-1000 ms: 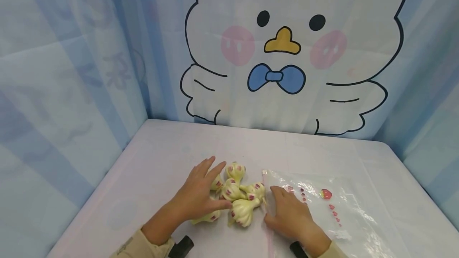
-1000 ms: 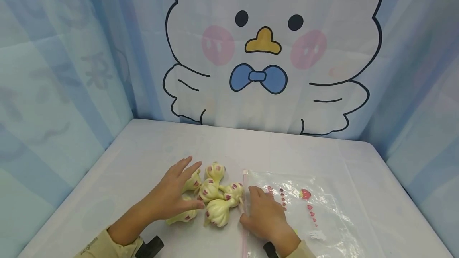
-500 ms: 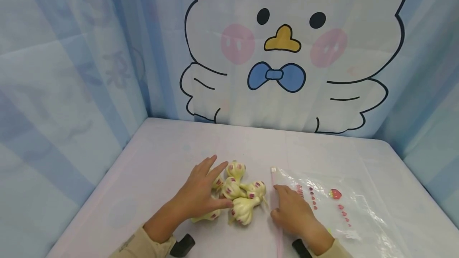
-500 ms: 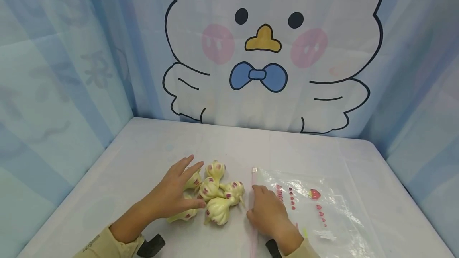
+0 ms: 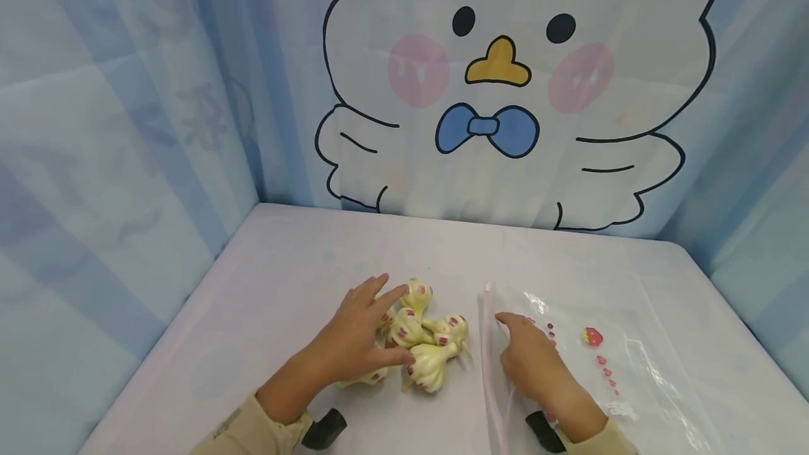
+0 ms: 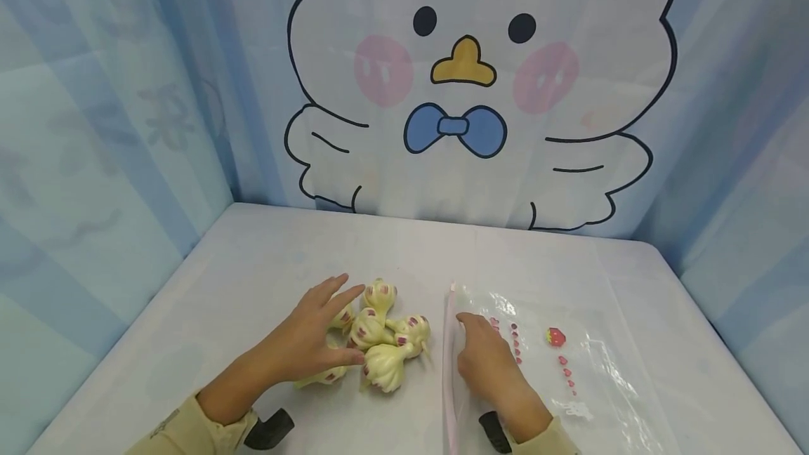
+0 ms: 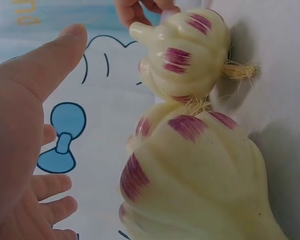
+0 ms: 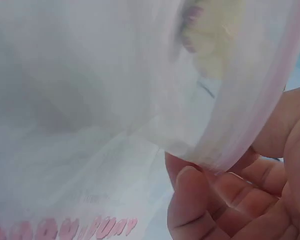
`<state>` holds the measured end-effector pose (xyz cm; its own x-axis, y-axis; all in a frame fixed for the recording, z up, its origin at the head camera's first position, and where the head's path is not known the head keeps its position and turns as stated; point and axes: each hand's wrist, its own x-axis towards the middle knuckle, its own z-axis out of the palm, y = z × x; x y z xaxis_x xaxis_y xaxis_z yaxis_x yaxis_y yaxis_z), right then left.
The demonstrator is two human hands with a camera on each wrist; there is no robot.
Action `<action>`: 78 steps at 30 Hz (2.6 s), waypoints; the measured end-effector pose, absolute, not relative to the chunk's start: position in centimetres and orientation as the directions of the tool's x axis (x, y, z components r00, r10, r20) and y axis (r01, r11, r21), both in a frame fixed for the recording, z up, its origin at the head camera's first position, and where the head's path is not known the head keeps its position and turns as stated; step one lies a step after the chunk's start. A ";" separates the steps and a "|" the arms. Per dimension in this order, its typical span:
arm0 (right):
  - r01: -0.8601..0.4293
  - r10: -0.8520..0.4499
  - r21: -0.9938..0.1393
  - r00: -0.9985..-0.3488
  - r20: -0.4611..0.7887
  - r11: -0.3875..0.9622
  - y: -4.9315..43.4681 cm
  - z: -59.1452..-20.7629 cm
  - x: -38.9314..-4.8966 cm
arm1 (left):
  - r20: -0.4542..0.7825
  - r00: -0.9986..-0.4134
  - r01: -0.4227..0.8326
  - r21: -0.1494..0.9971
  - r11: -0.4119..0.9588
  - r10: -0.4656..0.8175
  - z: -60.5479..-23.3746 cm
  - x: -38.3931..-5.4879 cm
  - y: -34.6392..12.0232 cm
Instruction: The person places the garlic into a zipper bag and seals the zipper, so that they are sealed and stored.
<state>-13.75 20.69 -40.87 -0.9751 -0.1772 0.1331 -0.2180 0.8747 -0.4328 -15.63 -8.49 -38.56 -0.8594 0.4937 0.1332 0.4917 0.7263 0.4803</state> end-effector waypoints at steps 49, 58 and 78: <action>-0.227 -0.124 -0.475 -0.963 0.239 0.850 22.7 -36.5 -12.3 | 0.106 -0.743 0.489 0.760 0.428 0.661 -39.4 -16.5 3.0; -0.257 -0.153 -0.483 -0.957 0.245 0.837 22.6 -36.1 -11.8 | 0.114 -0.738 0.524 0.717 0.459 0.665 -39.6 -16.9 4.2; -0.194 -0.270 -0.504 -0.959 -0.083 0.842 23.4 -36.1 -11.2 | 0.184 -0.756 0.578 0.637 0.510 0.628 -39.7 -16.7 4.8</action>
<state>-11.18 23.40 -36.09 -0.9592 -0.2704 -0.0830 -0.1937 0.8416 -0.5041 -16.69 4.77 -39.66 -0.7565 0.6277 0.1837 0.5779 0.5100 0.6372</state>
